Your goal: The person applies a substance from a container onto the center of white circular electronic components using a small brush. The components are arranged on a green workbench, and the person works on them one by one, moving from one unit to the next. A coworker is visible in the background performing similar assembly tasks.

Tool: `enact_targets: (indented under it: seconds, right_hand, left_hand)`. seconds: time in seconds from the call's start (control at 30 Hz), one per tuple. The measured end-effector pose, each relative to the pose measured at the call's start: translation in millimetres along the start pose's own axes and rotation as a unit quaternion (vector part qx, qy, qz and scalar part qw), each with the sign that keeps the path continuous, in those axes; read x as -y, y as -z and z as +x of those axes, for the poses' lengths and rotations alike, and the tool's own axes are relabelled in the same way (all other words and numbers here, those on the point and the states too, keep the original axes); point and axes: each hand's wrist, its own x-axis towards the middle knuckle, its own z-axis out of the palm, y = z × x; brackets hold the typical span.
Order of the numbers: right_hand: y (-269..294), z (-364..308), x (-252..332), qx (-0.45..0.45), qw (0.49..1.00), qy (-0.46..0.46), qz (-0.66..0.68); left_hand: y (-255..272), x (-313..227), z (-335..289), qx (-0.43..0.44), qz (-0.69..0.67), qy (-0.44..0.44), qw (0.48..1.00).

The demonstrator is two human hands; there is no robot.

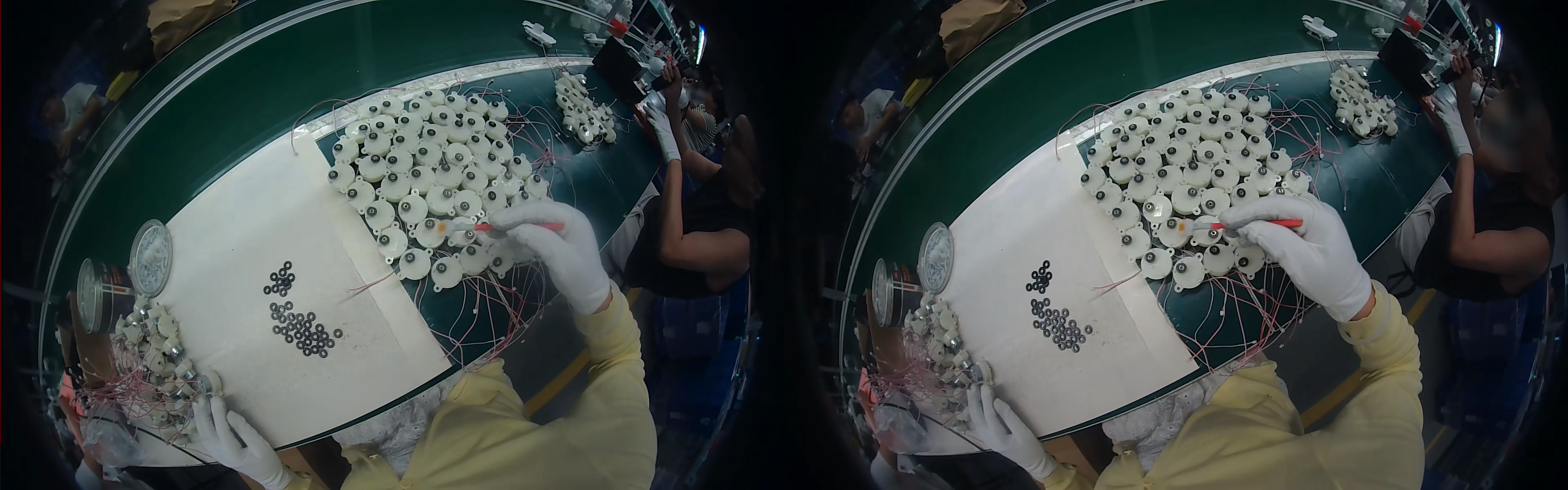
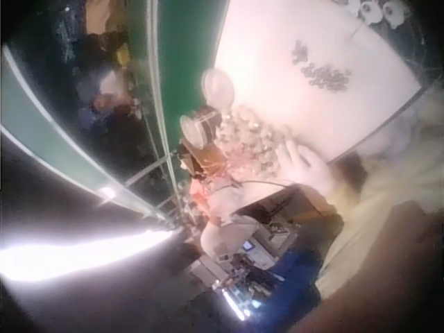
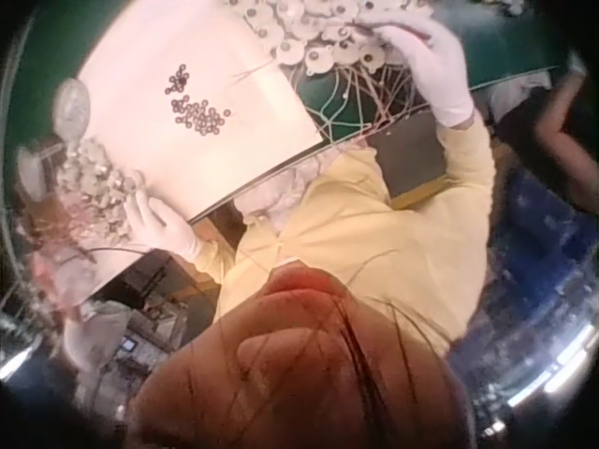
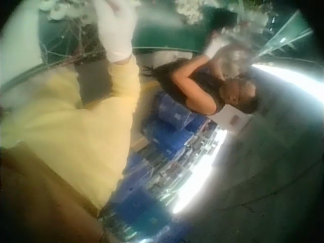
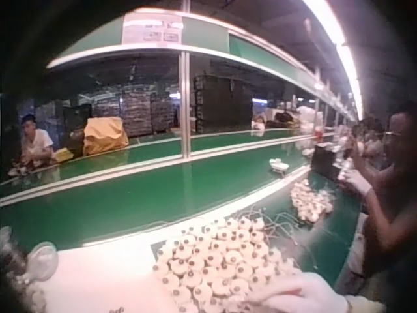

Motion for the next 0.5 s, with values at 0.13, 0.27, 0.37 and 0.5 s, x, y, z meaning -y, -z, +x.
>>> enact_targets:
  seconds: [0.13, 0.27, 0.37, 0.5]
  right_hand:
    - [-5, 6, -1, 0.017, 0.997, 0.046, -0.053]
    - [-7, 11, -3, 0.046, 0.994, 0.034, -0.094]
    - [-1, 9, 1, 0.045, 0.994, 0.025, -0.096]
    - [11, 4, 4, 0.017, 0.997, 0.025, -0.069]
  left_hand:
    - [-1, -3, 2, 0.003, -0.014, 0.015, 1.000]
    - [-2, -6, 5, 0.004, -0.021, 0.018, 1.000]
    - [-1, -6, 5, 0.004, -0.015, 0.011, 1.000]
    - [-1, -2, 3, 0.003, -0.013, 0.013, 1.000]
